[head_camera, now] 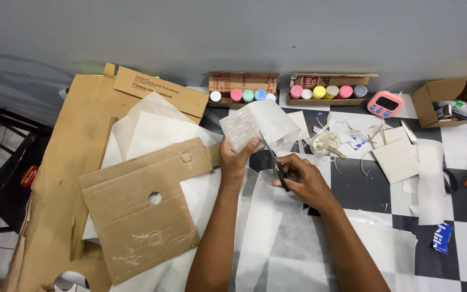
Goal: Applying glue to a small cardboard piece, wrapping it in white paper, and trimming the edges with scissors.
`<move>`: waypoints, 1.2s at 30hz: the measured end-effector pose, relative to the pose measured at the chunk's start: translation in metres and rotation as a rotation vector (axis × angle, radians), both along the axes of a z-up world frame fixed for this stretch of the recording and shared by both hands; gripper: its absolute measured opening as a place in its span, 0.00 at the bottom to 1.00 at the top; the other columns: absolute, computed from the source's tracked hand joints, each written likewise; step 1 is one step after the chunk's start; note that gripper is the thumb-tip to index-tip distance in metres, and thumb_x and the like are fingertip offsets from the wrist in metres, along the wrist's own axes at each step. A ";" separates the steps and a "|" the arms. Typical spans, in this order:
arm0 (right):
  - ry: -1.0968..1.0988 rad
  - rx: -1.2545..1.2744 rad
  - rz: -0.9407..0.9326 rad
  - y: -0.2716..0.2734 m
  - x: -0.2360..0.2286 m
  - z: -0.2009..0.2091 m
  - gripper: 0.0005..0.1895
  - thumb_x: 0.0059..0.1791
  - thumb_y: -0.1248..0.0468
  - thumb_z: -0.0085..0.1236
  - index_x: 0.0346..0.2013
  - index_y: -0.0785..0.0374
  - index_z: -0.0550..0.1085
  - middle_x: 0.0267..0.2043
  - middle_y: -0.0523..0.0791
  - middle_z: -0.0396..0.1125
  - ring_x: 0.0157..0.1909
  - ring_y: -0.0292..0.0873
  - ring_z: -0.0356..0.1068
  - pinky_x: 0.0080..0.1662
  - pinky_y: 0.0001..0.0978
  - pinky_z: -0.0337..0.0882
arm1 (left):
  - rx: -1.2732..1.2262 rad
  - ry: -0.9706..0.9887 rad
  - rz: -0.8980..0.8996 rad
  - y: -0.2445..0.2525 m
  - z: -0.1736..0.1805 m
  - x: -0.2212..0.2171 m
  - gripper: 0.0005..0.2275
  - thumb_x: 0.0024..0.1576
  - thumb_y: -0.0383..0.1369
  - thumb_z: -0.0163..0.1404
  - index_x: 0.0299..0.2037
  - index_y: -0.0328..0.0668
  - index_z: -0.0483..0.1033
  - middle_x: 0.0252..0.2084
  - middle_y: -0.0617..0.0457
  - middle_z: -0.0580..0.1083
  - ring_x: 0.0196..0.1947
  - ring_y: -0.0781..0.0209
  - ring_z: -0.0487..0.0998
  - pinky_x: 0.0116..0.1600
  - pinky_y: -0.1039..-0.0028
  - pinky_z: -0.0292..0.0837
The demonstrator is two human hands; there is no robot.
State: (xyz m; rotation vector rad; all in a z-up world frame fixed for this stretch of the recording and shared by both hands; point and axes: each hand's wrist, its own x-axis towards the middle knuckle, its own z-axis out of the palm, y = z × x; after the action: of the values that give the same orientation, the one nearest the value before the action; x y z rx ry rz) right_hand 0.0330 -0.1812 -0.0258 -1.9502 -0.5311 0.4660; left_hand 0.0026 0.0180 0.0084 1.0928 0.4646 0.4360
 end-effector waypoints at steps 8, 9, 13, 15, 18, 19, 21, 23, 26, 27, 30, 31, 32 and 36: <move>-0.051 0.001 -0.035 0.000 0.000 -0.011 0.28 0.39 0.58 0.76 0.52 0.55 0.78 0.29 0.47 0.75 0.28 0.46 0.64 0.43 0.38 0.63 | -0.015 -0.004 -0.009 -0.002 -0.007 0.002 0.18 0.48 0.28 0.66 0.45 0.39 0.73 0.38 0.53 0.78 0.40 0.69 0.79 0.45 0.74 0.81; -0.062 0.009 -0.037 0.000 0.000 -0.010 0.26 0.40 0.60 0.75 0.52 0.56 0.78 0.28 0.48 0.76 0.28 0.47 0.64 0.43 0.38 0.64 | -0.030 -0.005 -0.009 -0.001 -0.007 0.003 0.18 0.49 0.27 0.66 0.46 0.38 0.72 0.37 0.53 0.78 0.39 0.68 0.80 0.44 0.74 0.82; -0.081 0.011 -0.052 -0.001 0.000 -0.014 0.25 0.41 0.61 0.74 0.52 0.57 0.78 0.26 0.47 0.75 0.26 0.46 0.64 0.43 0.37 0.64 | -0.041 -0.004 -0.010 0.000 -0.007 0.002 0.18 0.48 0.27 0.66 0.45 0.38 0.73 0.36 0.50 0.78 0.37 0.66 0.81 0.43 0.73 0.83; -0.083 0.013 -0.069 -0.001 -0.001 -0.019 0.23 0.41 0.61 0.74 0.50 0.58 0.79 0.25 0.47 0.74 0.27 0.48 0.64 0.42 0.38 0.64 | -0.028 -0.017 0.007 -0.001 -0.012 0.003 0.19 0.48 0.27 0.67 0.46 0.37 0.72 0.37 0.49 0.78 0.37 0.65 0.81 0.42 0.72 0.84; -0.090 0.014 -0.087 -0.001 -0.002 -0.017 0.22 0.41 0.62 0.73 0.50 0.58 0.79 0.24 0.48 0.74 0.27 0.48 0.63 0.42 0.38 0.64 | -0.026 -0.009 0.003 -0.001 -0.008 0.001 0.17 0.48 0.27 0.66 0.45 0.38 0.72 0.36 0.49 0.78 0.36 0.64 0.82 0.42 0.73 0.84; -0.089 0.013 -0.088 -0.002 -0.003 -0.022 0.22 0.41 0.62 0.73 0.50 0.58 0.79 0.24 0.48 0.74 0.27 0.48 0.63 0.42 0.38 0.64 | -0.026 -0.008 0.001 -0.001 -0.008 0.001 0.17 0.48 0.27 0.66 0.45 0.38 0.72 0.36 0.49 0.78 0.36 0.64 0.82 0.42 0.73 0.84; -0.117 0.025 -0.061 -0.002 -0.002 -0.031 0.22 0.41 0.62 0.73 0.50 0.58 0.78 0.24 0.49 0.74 0.26 0.49 0.65 0.44 0.39 0.64 | 0.005 -0.037 0.023 0.001 -0.006 0.000 0.14 0.52 0.28 0.63 0.46 0.39 0.73 0.38 0.51 0.78 0.42 0.69 0.78 0.45 0.72 0.82; -0.145 0.018 -0.048 -0.005 0.000 -0.039 0.23 0.41 0.62 0.73 0.50 0.58 0.78 0.24 0.49 0.74 0.25 0.48 0.66 0.45 0.38 0.64 | -0.055 -0.058 0.038 0.001 -0.012 0.002 0.12 0.54 0.29 0.62 0.45 0.40 0.74 0.38 0.53 0.78 0.40 0.70 0.79 0.45 0.74 0.82; -0.175 0.019 -0.031 -0.007 0.001 -0.044 0.23 0.41 0.62 0.73 0.50 0.58 0.78 0.23 0.48 0.74 0.24 0.47 0.67 0.45 0.37 0.64 | -0.107 -0.078 0.041 0.002 -0.016 0.003 0.10 0.55 0.28 0.61 0.45 0.42 0.75 0.37 0.55 0.79 0.39 0.72 0.80 0.45 0.76 0.81; -0.179 0.028 -0.024 -0.007 0.002 -0.045 0.24 0.40 0.61 0.74 0.50 0.58 0.78 0.23 0.48 0.74 0.24 0.47 0.67 0.45 0.36 0.64 | -0.098 -0.080 0.034 0.003 -0.016 0.003 0.10 0.55 0.28 0.61 0.44 0.41 0.76 0.37 0.55 0.79 0.39 0.72 0.79 0.46 0.75 0.81; -0.172 0.044 -0.013 -0.008 0.002 -0.046 0.24 0.40 0.61 0.74 0.49 0.57 0.78 0.22 0.47 0.74 0.23 0.46 0.67 0.45 0.36 0.63 | -0.096 -0.085 0.020 0.001 -0.011 0.001 0.10 0.54 0.28 0.62 0.44 0.41 0.76 0.37 0.54 0.79 0.40 0.71 0.79 0.46 0.75 0.81; -0.174 0.044 -0.012 -0.007 0.002 -0.041 0.24 0.40 0.61 0.74 0.49 0.57 0.78 0.22 0.47 0.74 0.23 0.46 0.67 0.45 0.36 0.63 | -0.096 -0.087 0.021 0.001 -0.007 -0.001 0.10 0.54 0.28 0.62 0.44 0.41 0.76 0.37 0.54 0.79 0.40 0.71 0.79 0.46 0.75 0.81; -0.166 0.047 -0.005 -0.007 0.001 -0.037 0.24 0.40 0.61 0.74 0.50 0.57 0.78 0.22 0.47 0.74 0.23 0.46 0.67 0.45 0.36 0.63 | -0.065 -0.082 0.006 0.000 -0.003 -0.002 0.09 0.54 0.28 0.62 0.42 0.41 0.76 0.35 0.55 0.79 0.38 0.73 0.78 0.46 0.76 0.79; -0.151 0.068 -0.010 -0.003 -0.002 -0.018 0.24 0.40 0.60 0.74 0.50 0.58 0.78 0.22 0.47 0.74 0.23 0.45 0.67 0.45 0.37 0.63 | -0.036 -0.075 -0.016 -0.002 -0.009 -0.001 0.08 0.54 0.28 0.62 0.39 0.42 0.76 0.32 0.57 0.79 0.36 0.76 0.77 0.45 0.77 0.78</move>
State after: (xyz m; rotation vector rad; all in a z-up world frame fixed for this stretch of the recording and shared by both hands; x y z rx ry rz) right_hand 0.0306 -0.1841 -0.0435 -1.9313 -0.6247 0.2925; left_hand 0.0015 0.0158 -0.0008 1.0409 0.3964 0.4514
